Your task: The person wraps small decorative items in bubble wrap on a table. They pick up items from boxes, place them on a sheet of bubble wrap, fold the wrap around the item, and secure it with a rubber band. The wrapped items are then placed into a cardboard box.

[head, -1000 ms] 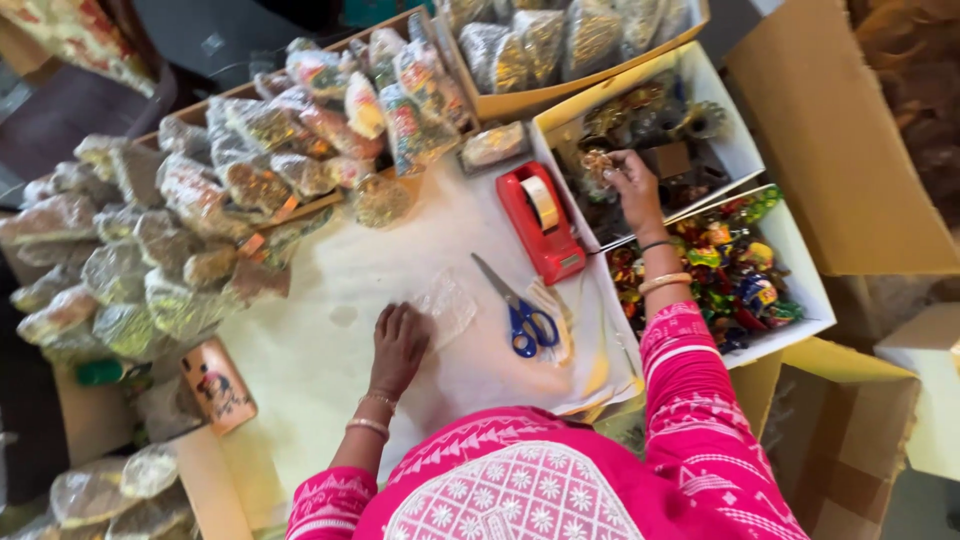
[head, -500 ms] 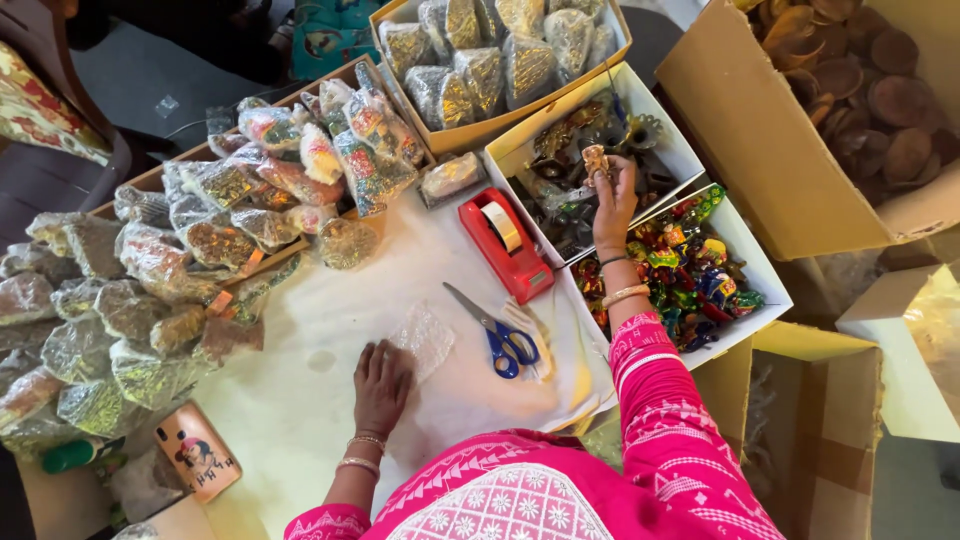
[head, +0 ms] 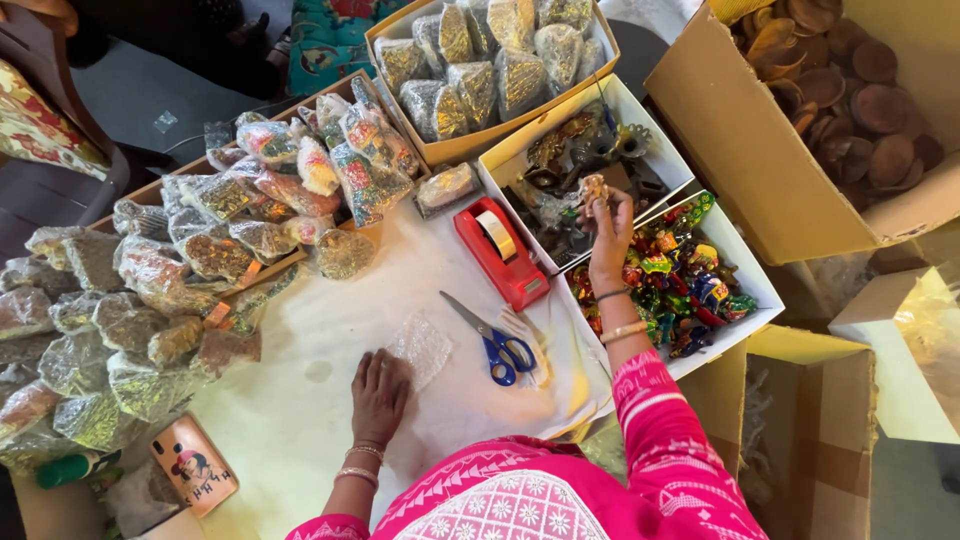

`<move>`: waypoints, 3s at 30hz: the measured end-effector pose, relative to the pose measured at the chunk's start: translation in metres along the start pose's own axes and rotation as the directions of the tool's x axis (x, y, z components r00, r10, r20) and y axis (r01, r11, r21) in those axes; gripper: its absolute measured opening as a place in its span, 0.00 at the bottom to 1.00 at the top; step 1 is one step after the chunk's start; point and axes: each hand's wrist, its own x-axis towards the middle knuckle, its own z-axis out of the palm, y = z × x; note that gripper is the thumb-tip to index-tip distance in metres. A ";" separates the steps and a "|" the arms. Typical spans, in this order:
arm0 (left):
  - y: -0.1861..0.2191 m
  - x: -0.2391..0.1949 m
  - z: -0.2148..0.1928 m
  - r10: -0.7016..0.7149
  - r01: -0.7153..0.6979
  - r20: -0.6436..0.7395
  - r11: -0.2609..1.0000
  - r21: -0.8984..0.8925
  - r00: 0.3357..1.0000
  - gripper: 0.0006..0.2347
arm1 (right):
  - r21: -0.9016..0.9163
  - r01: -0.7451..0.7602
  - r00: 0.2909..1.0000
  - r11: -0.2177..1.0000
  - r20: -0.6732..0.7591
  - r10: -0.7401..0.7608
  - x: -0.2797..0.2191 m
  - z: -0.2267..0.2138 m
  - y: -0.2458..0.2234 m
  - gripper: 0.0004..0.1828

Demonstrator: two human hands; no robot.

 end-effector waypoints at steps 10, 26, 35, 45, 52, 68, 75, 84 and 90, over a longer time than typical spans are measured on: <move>-0.004 -0.006 0.004 -0.023 0.021 -0.024 0.997 -0.071 0.999 0.26 | -0.097 -0.219 0.827 0.971 0.509 0.238 -0.138 0.046 0.028 0.15; -0.005 -0.005 -0.003 -0.052 0.042 -0.060 0.986 -0.164 0.997 0.27 | -0.200 0.651 0.410 0.732 0.905 -0.117 -0.246 0.131 0.045 0.21; -0.005 -0.005 -0.003 -0.053 0.045 -0.044 0.983 -0.176 0.998 0.30 | -0.336 0.586 0.533 0.738 0.845 -0.039 -0.249 0.119 0.067 0.23; -0.009 -0.007 -0.001 -0.084 0.061 -0.080 0.964 -0.257 0.993 0.31 | -0.272 0.644 0.473 0.715 0.876 -0.093 -0.238 0.115 0.058 0.21; 0.005 0.007 -0.001 -0.323 0.263 -0.217 0.928 -0.263 0.921 0.21 | -0.287 0.600 0.480 0.746 0.876 -0.050 -0.238 0.111 0.061 0.23; 0.036 0.033 0.002 -0.554 0.284 -0.042 0.489 -0.825 0.832 0.06 | -0.317 0.558 0.482 0.767 0.876 0.012 -0.234 0.111 0.058 0.26; 0.042 0.019 -0.001 -0.042 -0.030 -0.230 0.953 -0.300 0.972 0.07 | -0.338 0.510 0.489 0.791 0.871 0.057 -0.233 0.116 0.047 0.27; 0.045 0.005 -0.025 0.201 -0.216 -0.094 0.958 -0.191 0.975 0.15 | -0.260 0.650 0.401 0.714 0.916 -0.031 -0.232 0.113 0.055 0.24; 0.021 -0.021 -0.016 -0.063 0.021 -0.116 0.943 -0.333 0.991 0.20 | -0.270 0.664 0.421 0.697 0.906 -0.051 -0.233 0.113 0.051 0.15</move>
